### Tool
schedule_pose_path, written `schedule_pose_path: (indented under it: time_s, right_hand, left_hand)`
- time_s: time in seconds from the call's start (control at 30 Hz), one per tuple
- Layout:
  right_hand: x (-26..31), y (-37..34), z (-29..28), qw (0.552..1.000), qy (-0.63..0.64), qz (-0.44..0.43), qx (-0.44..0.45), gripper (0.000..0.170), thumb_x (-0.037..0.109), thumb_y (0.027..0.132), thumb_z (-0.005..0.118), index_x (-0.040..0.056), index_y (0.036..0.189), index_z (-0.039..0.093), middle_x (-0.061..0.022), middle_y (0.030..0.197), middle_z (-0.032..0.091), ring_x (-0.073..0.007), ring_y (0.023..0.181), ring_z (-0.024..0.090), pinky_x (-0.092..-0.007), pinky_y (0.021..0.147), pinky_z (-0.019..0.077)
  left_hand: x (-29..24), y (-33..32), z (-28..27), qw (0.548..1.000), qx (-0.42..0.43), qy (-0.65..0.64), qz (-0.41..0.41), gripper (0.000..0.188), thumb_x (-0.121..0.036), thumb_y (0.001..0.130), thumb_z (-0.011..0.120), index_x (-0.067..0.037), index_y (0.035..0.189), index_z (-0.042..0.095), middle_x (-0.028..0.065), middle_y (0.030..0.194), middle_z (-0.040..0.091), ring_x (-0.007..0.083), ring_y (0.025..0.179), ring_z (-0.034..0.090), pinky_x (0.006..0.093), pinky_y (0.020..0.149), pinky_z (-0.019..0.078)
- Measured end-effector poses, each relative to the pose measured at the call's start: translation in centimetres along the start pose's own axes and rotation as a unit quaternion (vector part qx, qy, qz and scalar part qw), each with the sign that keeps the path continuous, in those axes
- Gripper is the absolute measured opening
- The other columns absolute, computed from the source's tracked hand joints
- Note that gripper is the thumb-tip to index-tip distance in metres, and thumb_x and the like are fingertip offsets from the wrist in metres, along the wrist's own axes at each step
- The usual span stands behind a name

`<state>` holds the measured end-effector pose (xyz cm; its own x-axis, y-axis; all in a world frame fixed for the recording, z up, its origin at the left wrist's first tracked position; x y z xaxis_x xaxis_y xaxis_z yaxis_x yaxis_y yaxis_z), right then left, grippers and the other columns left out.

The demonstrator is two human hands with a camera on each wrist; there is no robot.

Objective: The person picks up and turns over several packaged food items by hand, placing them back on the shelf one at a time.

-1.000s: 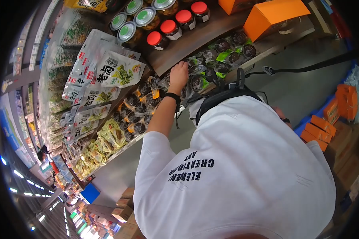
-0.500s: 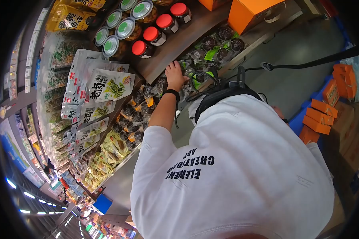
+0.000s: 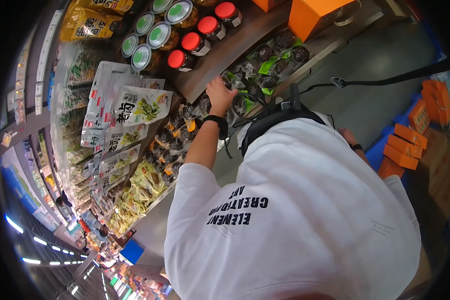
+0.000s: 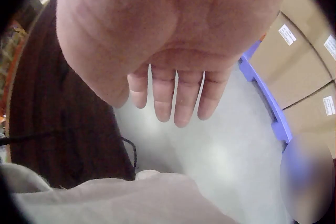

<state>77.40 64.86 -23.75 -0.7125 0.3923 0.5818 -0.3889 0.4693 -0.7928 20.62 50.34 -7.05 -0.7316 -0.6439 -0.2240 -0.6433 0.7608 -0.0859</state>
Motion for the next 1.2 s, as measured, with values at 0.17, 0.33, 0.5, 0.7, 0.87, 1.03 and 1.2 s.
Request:
schedule_pose_path:
  time_s: [0.17,0.33,0.5,0.7,0.87,1.03,1.2]
  right_hand:
    - [2.8,0.6,0.3,0.999,-0.026,0.027,0.005,0.038,0.033,0.09,0.052,0.0002,0.11,0.05,-0.0157,0.105,0.059,-0.0277,0.086,0.063,-0.0392,0.065,0.052]
    - [4.3,2.4,0.5,1.0,-0.005,0.01,0.022,0.034,0.035,0.089,0.051,0.0052,0.107,0.049,-0.0115,0.103,0.06,-0.0234,0.081,0.062,-0.0402,0.062,0.0504]
    - [7.5,3.0,1.4,0.992,0.073,0.102,0.022,0.033,0.033,0.091,0.051,0.0051,0.108,0.05,-0.0105,0.101,0.06,-0.023,0.082,0.06,-0.0375,0.068,0.0486]
    - [10.3,-0.6,0.8,0.984,0.13,0.124,-0.017,0.036,0.035,0.09,0.053,0.006,0.111,0.051,-0.0115,0.106,0.059,-0.0265,0.084,0.061,-0.0379,0.073,0.0511]
    - [4.6,-2.3,-1.8,0.997,-0.022,0.05,-0.054,0.036,0.037,0.09,0.052,0.0094,0.113,0.051,-0.0068,0.1,0.06,-0.0234,0.086,0.06,-0.0385,0.068,0.0485]
    - [1.3,-3.1,-4.4,0.903,-0.414,-0.117,0.01,0.038,0.036,0.09,0.052,0.0024,0.105,0.058,-0.0128,0.096,0.064,-0.0288,0.091,0.061,-0.0401,0.078,0.0489]
    - [5.8,-2.9,-2.7,0.985,-0.162,-0.032,-0.041,0.037,0.032,0.089,0.053,-0.0013,0.104,0.056,-0.0138,0.092,0.062,-0.0256,0.08,0.062,-0.0369,0.068,0.0508]
  left_hand:
    - [1.2,-1.5,-6.3,0.941,-0.142,-0.293,-0.096,0.056,-0.021,0.061,0.068,0.002,0.109,0.05,0.0236,0.097,0.061,0.039,0.091,0.059,0.0417,0.081,0.0468]
    - [3.1,-4.6,-7.7,0.975,0.013,-0.21,-0.069,0.059,-0.021,0.061,0.07,0.001,0.112,0.05,0.0235,0.101,0.06,0.0387,0.094,0.058,0.0419,0.082,0.0466]
    - [2.3,-3.7,-4.0,0.993,0.101,-0.01,0.054,0.067,-0.028,0.06,0.077,-0.004,0.116,0.048,0.017,0.106,0.056,0.0349,0.101,0.055,0.045,0.084,0.0449]
    - [0.9,0.4,-0.5,0.988,0.021,0.126,0.087,0.071,-0.028,0.06,0.079,-0.005,0.117,0.043,0.0136,0.11,0.049,0.0321,0.1,0.05,0.0437,0.084,0.0402]
    - [0.9,0.3,2.5,0.98,-0.018,0.164,0.115,0.07,-0.026,0.06,0.078,-0.006,0.118,0.044,0.0134,0.115,0.047,0.0312,0.105,0.047,0.0433,0.089,0.037]
    - [0.8,0.1,4.1,0.982,-0.046,0.165,0.08,0.072,-0.025,0.061,0.076,-0.006,0.122,0.043,0.0123,0.122,0.045,0.0319,0.115,0.041,0.0462,0.093,0.034]
    - [0.5,-0.7,2.9,0.992,-0.041,0.092,0.074,0.076,-0.024,0.062,0.072,-0.005,0.129,0.04,0.0145,0.126,0.043,0.0332,0.118,0.039,0.0466,0.098,0.0308]
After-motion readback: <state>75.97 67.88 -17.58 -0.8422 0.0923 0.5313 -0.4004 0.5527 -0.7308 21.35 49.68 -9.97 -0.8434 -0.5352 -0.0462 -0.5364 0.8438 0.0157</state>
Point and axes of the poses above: each hand's wrist, its own y-axis towards the middle knuckle, its own z-axis out of the palm, x = y × z, the point moved 1 cm from there along y, towards the middle knuckle
